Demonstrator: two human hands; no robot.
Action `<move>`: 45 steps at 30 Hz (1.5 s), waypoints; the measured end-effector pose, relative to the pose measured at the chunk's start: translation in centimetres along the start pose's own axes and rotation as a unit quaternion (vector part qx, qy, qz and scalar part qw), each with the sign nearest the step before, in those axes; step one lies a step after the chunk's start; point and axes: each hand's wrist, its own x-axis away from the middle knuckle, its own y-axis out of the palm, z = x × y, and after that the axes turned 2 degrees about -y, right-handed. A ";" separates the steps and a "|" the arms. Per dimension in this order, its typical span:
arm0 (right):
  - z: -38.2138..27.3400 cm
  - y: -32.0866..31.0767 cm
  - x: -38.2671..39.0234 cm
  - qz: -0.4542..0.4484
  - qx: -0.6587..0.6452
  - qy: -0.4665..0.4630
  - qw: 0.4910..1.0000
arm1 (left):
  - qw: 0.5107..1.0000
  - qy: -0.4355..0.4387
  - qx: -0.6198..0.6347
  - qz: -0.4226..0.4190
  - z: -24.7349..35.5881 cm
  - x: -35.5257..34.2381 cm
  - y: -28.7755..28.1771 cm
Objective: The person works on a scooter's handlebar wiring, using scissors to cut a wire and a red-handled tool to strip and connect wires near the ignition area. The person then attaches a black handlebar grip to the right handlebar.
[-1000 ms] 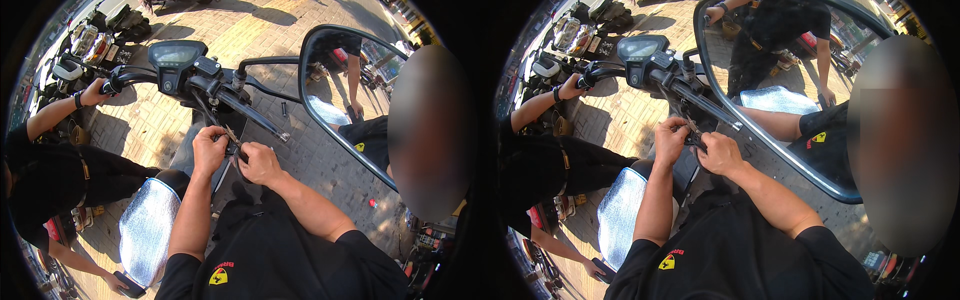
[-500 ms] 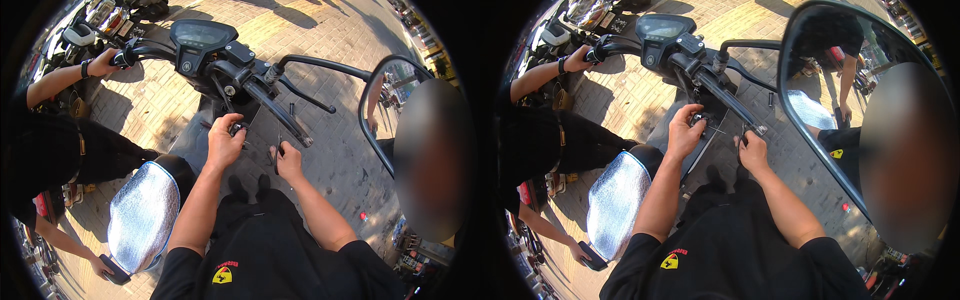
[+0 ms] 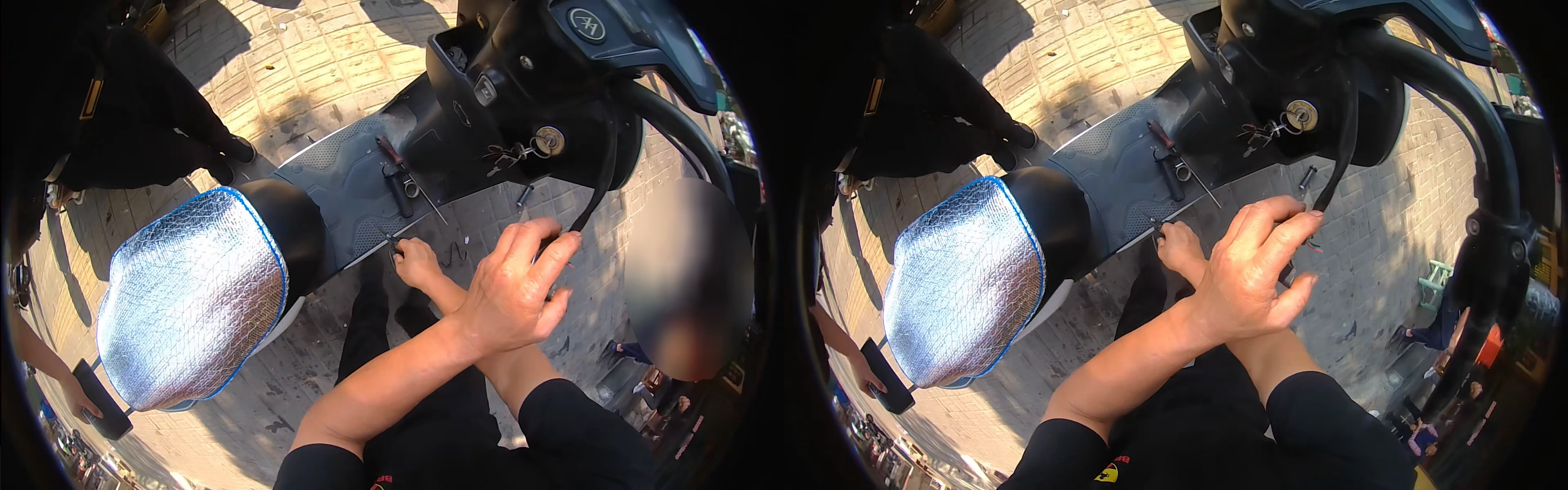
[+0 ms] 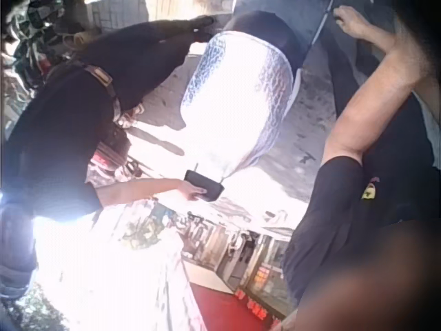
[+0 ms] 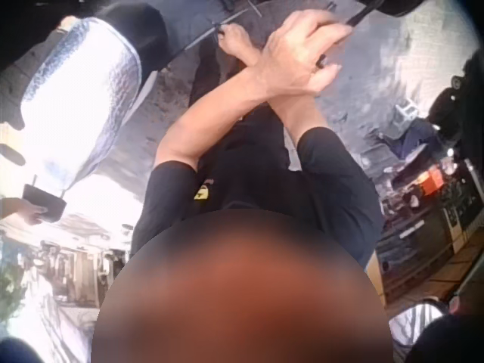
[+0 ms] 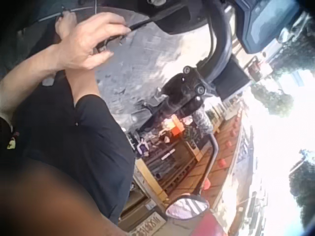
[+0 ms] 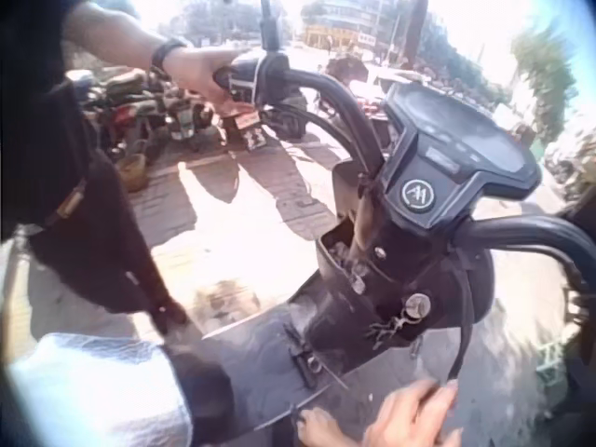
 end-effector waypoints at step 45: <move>21.2 7.3 30.1 0.002 -0.286 0.217 0.933 | 0.970 -0.232 0.039 -0.057 7.6 -3.2 -1.3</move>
